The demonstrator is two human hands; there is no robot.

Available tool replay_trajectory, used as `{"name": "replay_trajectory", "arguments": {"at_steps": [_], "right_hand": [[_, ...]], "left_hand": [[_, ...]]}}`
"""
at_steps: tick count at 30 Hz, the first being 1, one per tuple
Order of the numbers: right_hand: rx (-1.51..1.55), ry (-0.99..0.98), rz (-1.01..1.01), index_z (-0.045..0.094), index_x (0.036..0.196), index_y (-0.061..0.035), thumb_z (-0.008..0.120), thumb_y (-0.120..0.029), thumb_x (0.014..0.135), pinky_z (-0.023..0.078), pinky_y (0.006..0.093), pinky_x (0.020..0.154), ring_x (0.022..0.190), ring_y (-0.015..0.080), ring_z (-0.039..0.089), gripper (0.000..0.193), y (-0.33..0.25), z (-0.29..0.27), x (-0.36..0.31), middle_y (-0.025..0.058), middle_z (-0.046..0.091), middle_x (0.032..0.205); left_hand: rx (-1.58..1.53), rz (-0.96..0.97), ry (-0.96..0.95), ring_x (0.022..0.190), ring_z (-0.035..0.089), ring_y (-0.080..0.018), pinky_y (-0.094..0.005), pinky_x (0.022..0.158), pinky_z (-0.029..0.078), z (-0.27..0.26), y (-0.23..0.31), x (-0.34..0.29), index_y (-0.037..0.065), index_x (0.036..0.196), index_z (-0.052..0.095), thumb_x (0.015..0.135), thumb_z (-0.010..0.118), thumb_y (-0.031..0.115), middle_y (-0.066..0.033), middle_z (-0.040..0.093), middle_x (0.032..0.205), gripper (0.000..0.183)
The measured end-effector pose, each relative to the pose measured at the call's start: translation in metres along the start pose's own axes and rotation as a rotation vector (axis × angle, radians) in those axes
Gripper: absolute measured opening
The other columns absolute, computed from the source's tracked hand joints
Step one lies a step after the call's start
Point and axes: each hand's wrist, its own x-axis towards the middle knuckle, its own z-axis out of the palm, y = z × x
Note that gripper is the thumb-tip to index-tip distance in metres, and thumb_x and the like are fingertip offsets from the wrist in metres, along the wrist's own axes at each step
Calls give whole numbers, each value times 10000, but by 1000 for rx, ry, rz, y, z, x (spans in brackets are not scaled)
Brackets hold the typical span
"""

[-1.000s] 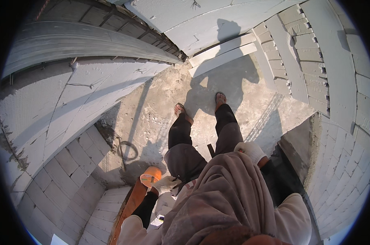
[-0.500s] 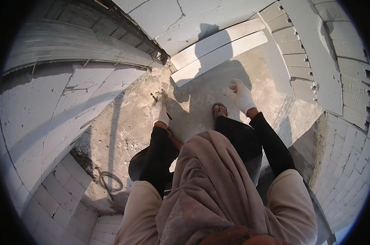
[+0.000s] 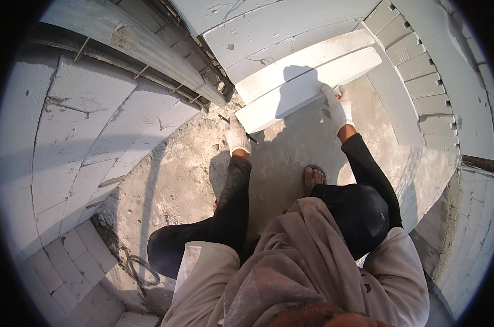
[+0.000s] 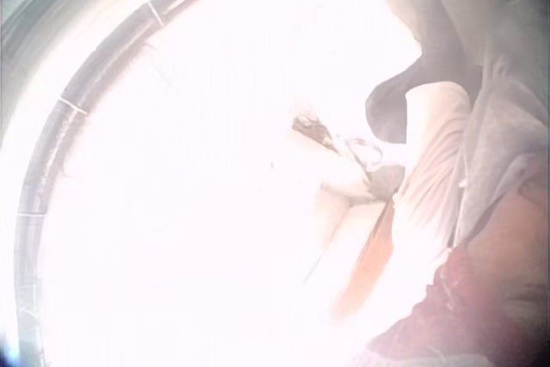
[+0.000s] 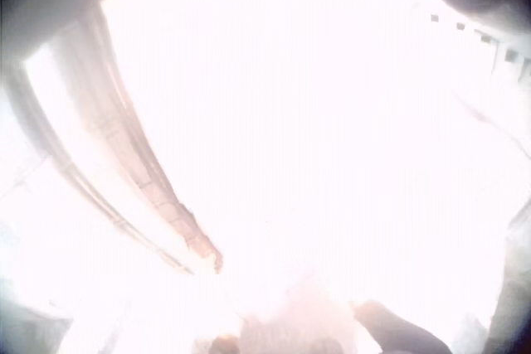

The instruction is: The person marks a vertical metal conduit attached to a concrete block wall with a red pencil. They then use a hammer to tap the conduit and remove it from the wall. Finally, they pick up a coil of wire from the floor.

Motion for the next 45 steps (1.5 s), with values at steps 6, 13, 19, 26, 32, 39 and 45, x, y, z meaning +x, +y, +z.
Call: {"name": "replay_trajectory", "arguments": {"at_steps": [6, 13, 19, 26, 32, 39, 45], "right_hand": [[32, 166, -108, 456, 1442, -29, 913, -387, 774, 568, 348, 699, 909, 176, 667, 886, -11, 9, -3, 83, 658, 1105], [-121, 130, -223, 384, 1444, 44, 959, -426, 677, 589, 349, 811, 953, 245, 717, 1068, -23, -11, -34, 183, 702, 1185], [-495, 282, -261, 261, 1526, 102, 932, -546, 637, 517, 398, 1034, 1229, 391, 627, 1288, -18, -43, -25, 305, 579, 1381], [-572, 295, -309, 287, 1466, 87, 937, -342, 635, 517, 418, 1048, 1256, 399, 598, 1139, -5, -71, 3, 307, 556, 1368], [-565, 163, -248, 222, 1481, 106, 940, -281, 678, 516, 377, 1052, 1232, 341, 614, 1145, -5, -109, 7, 275, 588, 1340], [-870, 125, -171, 238, 1577, 104, 934, -350, 659, 449, 385, 1132, 1338, 370, 566, 1238, -17, -168, 6, 313, 540, 1447], [-1001, 55, -245, 293, 1576, 49, 922, -273, 652, 474, 394, 1123, 1348, 366, 581, 1163, -20, -221, 26, 284, 582, 1426]], "left_hand": [[204, 80, 106, 650, 549, -189, -375, 622, 445, 16, -18, -77, -43, 908, 672, 1037, 553, 331, -59, 585, 718, 413], [155, 21, -76, 649, 471, -86, -284, 598, 377, 17, -50, -170, -43, 1034, 728, 1052, 511, 232, 24, 562, 747, 351], [120, -247, -141, 620, 444, -70, -277, 567, 351, 34, -68, -212, 8, 879, 652, 1029, 580, 259, 51, 509, 716, 301], [221, -366, -315, 554, 418, -96, -323, 518, 316, 52, -67, -242, 49, 758, 578, 1030, 563, 282, 40, 481, 667, 359], [211, -565, -371, 619, 508, -120, -333, 562, 432, 59, -108, -269, 14, 843, 621, 1026, 562, 261, -4, 551, 733, 312], [249, -883, -941, 619, 634, -175, -324, 541, 506, 79, -122, -295, -12, 1158, 642, 1053, 553, 354, -124, 669, 866, 391], [499, -421, -1003, 599, 597, -121, -286, 533, 471, 123, -95, -286, -6, 1322, 660, 1076, 565, 356, -138, 745, 1028, 448]]}}
